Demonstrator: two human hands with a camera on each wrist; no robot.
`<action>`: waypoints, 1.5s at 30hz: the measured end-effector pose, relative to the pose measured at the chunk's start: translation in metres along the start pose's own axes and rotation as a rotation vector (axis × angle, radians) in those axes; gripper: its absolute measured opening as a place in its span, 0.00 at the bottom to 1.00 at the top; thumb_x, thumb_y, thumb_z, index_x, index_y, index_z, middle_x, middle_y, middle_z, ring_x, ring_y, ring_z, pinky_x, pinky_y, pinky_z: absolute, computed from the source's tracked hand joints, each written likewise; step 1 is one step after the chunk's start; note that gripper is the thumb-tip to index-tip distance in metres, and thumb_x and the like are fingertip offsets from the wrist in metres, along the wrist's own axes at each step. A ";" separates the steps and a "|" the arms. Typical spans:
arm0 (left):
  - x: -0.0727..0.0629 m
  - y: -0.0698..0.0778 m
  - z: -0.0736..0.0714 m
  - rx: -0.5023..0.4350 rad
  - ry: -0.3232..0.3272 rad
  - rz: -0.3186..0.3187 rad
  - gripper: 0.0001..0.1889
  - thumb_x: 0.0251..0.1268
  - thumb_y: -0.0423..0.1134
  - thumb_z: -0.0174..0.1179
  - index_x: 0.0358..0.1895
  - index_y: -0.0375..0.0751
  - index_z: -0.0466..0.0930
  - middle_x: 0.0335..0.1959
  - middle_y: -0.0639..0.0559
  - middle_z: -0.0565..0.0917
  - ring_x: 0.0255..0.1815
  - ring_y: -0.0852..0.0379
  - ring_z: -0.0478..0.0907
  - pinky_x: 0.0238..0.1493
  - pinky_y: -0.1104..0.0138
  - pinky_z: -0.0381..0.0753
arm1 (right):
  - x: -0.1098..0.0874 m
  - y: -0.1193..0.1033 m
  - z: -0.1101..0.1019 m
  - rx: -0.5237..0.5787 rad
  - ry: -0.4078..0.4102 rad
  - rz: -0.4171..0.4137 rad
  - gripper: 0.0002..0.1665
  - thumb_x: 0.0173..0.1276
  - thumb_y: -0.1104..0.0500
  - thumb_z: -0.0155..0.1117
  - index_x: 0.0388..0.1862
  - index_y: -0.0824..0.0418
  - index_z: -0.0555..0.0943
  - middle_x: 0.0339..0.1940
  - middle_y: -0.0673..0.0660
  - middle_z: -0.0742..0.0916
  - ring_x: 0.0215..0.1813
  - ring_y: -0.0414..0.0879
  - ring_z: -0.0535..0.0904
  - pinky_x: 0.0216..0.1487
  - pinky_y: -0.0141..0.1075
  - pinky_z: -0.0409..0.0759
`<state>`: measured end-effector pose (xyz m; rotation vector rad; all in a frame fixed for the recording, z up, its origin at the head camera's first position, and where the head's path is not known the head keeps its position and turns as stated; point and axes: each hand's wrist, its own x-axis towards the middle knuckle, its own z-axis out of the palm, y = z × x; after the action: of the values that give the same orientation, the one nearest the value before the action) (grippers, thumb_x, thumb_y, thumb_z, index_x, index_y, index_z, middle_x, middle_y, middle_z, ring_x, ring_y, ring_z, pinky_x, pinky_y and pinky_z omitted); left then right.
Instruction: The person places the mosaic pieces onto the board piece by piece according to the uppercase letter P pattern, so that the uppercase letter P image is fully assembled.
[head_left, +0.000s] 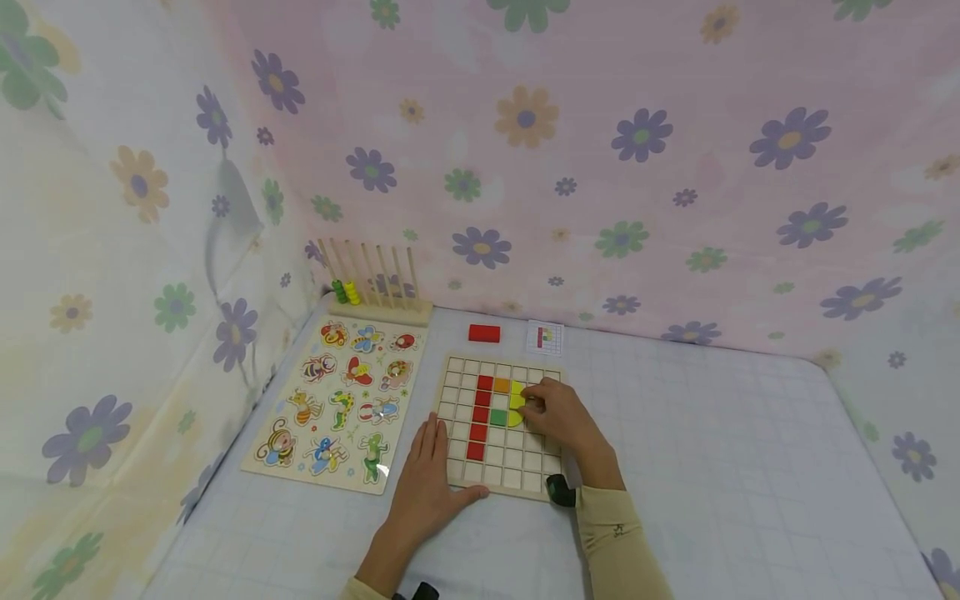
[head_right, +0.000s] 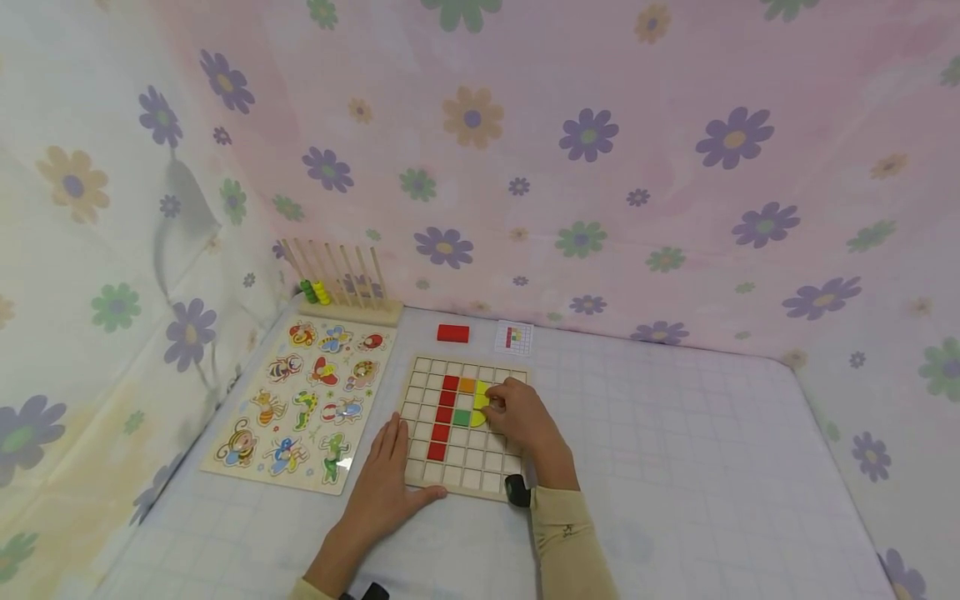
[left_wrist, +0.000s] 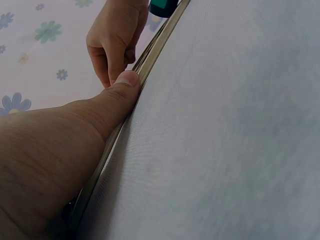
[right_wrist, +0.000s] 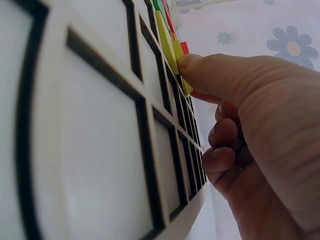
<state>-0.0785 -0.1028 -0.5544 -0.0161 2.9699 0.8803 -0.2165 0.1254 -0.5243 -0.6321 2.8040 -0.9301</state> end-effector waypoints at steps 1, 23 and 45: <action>0.000 0.000 0.000 -0.002 0.004 0.003 0.68 0.46 0.74 0.70 0.82 0.34 0.49 0.86 0.41 0.46 0.85 0.39 0.45 0.79 0.45 0.62 | 0.000 0.000 0.000 0.001 -0.001 0.000 0.14 0.65 0.58 0.73 0.49 0.62 0.89 0.33 0.50 0.82 0.34 0.41 0.72 0.37 0.34 0.75; 0.000 0.003 -0.004 -0.002 -0.004 0.000 0.67 0.47 0.74 0.70 0.82 0.33 0.49 0.85 0.40 0.46 0.85 0.39 0.45 0.80 0.46 0.61 | -0.001 0.000 0.003 0.006 0.018 -0.025 0.13 0.67 0.58 0.72 0.48 0.61 0.89 0.31 0.49 0.82 0.31 0.40 0.70 0.36 0.34 0.73; 0.001 0.002 -0.003 -0.006 -0.016 -0.009 0.67 0.47 0.74 0.69 0.82 0.34 0.49 0.86 0.41 0.45 0.86 0.39 0.44 0.80 0.45 0.60 | 0.002 -0.009 0.006 0.021 -0.027 -0.037 0.11 0.71 0.57 0.68 0.49 0.57 0.90 0.28 0.47 0.78 0.31 0.41 0.70 0.33 0.32 0.70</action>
<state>-0.0797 -0.1027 -0.5506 -0.0223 2.9500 0.8842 -0.2135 0.1150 -0.5233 -0.6913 2.7640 -0.9489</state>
